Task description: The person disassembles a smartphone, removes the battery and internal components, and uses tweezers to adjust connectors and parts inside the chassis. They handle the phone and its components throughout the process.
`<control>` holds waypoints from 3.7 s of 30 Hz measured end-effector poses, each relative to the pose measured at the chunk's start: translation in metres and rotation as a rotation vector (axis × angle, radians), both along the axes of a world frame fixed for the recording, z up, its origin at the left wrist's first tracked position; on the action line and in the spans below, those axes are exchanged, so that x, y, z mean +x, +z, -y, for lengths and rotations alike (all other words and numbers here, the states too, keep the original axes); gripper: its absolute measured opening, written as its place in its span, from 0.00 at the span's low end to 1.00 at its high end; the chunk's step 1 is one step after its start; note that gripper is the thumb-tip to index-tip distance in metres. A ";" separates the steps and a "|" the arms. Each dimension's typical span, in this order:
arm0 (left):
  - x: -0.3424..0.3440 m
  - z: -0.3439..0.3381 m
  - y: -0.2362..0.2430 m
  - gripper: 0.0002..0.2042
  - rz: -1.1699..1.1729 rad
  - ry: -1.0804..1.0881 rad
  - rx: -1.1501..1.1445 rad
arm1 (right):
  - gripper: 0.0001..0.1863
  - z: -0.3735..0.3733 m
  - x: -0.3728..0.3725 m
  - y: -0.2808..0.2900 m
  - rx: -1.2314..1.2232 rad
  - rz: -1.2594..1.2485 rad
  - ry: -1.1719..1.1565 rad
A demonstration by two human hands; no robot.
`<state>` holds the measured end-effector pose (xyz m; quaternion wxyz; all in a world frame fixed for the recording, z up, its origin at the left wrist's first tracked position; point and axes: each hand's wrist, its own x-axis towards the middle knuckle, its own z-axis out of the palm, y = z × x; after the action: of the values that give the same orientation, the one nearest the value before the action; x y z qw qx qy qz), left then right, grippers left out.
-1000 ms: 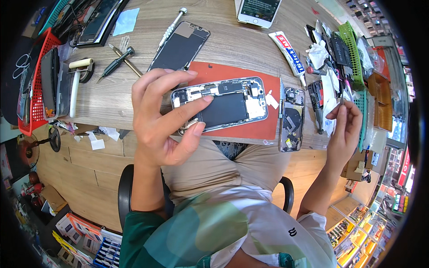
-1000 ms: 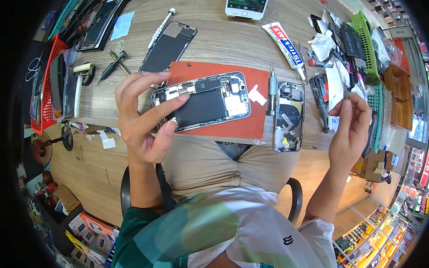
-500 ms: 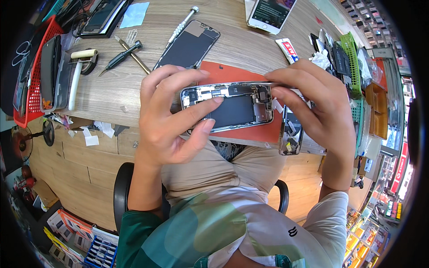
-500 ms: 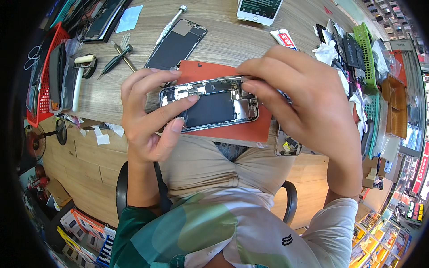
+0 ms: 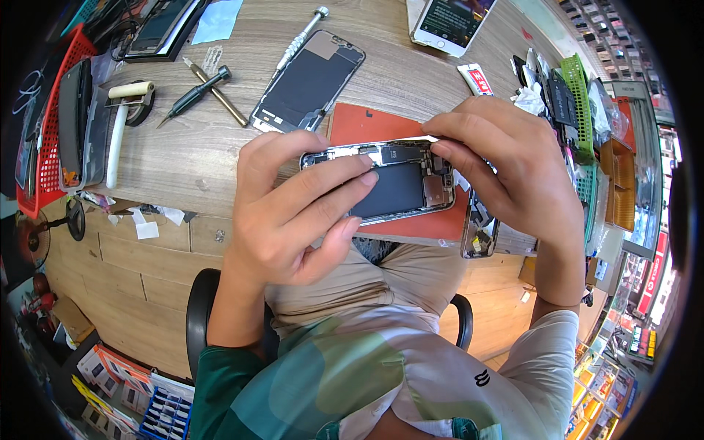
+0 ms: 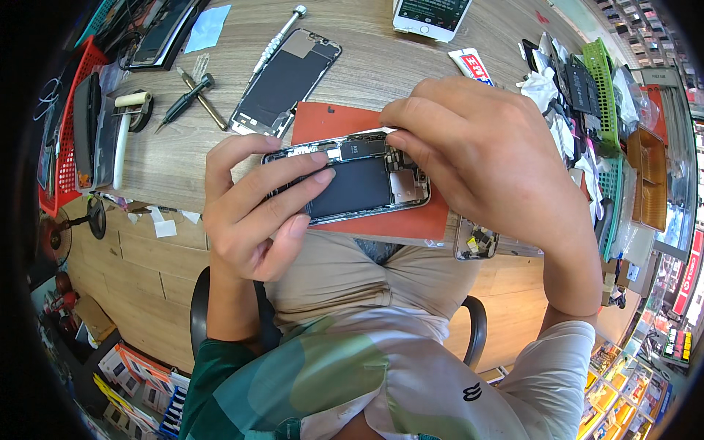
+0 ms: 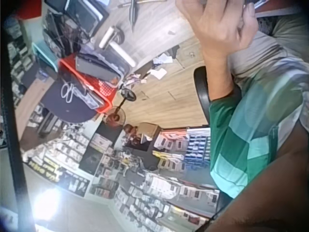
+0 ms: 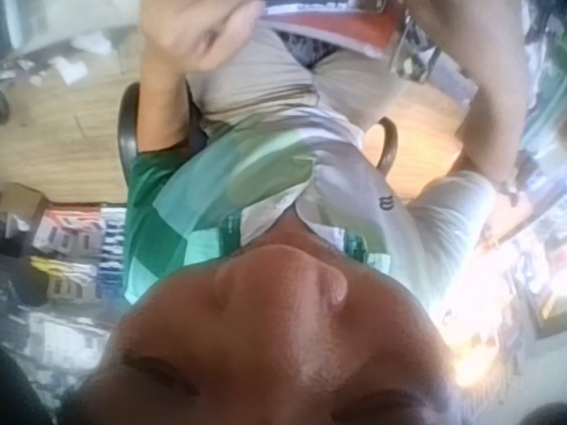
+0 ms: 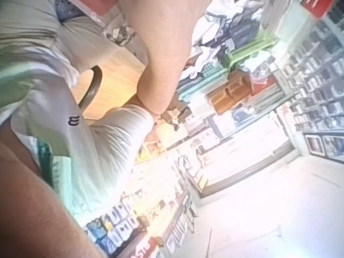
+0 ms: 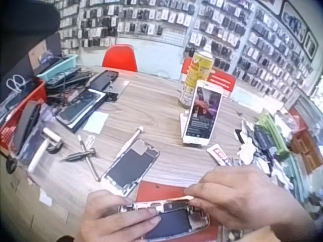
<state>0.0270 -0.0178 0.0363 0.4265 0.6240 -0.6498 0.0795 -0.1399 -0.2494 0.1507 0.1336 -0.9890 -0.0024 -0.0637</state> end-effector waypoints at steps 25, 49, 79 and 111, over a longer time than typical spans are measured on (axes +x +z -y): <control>0.008 0.000 -0.014 0.27 -0.311 0.081 -0.239 | 0.10 0.000 0.006 -0.003 -0.065 0.038 0.058; -0.005 0.009 -0.005 0.13 -0.190 0.159 -0.162 | 0.15 0.021 0.019 0.005 -0.029 0.031 0.210; -0.008 0.009 -0.007 0.14 -0.125 0.192 -0.128 | 0.05 0.047 0.036 -0.012 0.429 -0.215 0.187; -0.007 0.008 -0.004 0.23 -0.052 0.172 -0.043 | 0.12 -0.001 -0.003 0.000 0.560 -0.063 -0.182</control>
<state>0.0203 -0.0262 0.0320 0.4482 0.6702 -0.5807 0.1132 -0.1434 -0.2484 0.1507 0.3949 -0.9113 0.1084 -0.0429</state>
